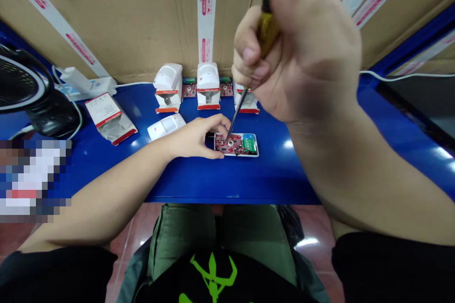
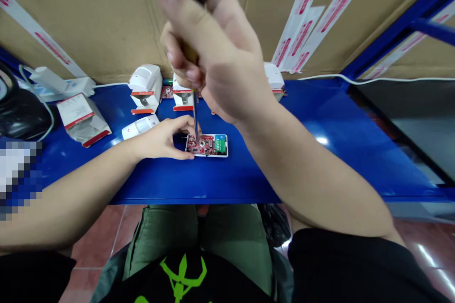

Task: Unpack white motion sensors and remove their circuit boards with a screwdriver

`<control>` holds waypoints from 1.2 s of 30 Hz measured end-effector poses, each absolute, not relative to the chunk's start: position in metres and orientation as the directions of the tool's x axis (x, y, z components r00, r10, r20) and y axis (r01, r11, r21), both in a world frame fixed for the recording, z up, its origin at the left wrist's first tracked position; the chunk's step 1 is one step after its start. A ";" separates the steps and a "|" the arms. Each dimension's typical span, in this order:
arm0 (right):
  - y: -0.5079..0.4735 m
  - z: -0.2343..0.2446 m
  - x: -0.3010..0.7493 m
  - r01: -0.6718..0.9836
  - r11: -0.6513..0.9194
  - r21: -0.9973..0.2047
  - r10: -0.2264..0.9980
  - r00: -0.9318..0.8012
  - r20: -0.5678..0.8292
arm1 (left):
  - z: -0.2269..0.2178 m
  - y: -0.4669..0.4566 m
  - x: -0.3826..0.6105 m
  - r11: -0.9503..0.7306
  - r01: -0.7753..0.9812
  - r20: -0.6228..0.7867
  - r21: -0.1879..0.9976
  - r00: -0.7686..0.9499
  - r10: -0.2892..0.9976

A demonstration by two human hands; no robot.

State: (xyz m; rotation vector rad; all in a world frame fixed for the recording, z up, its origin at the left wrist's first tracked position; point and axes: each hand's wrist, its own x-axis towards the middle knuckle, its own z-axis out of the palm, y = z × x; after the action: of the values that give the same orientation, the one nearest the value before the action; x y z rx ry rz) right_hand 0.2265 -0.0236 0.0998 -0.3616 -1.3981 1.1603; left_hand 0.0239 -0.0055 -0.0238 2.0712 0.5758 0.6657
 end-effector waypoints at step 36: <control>-0.032 0.093 0.202 -0.343 0.367 -0.865 0.882 -0.169 0.441 | -0.027 -0.003 0.025 -0.603 0.195 0.298 0.774 0.728 0.618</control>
State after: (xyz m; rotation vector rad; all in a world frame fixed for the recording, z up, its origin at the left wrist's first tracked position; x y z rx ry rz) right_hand 0.2016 -0.0318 0.0932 -0.5489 -1.3197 1.1840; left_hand 0.0252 -0.0034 -0.0268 2.1745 0.6118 0.7193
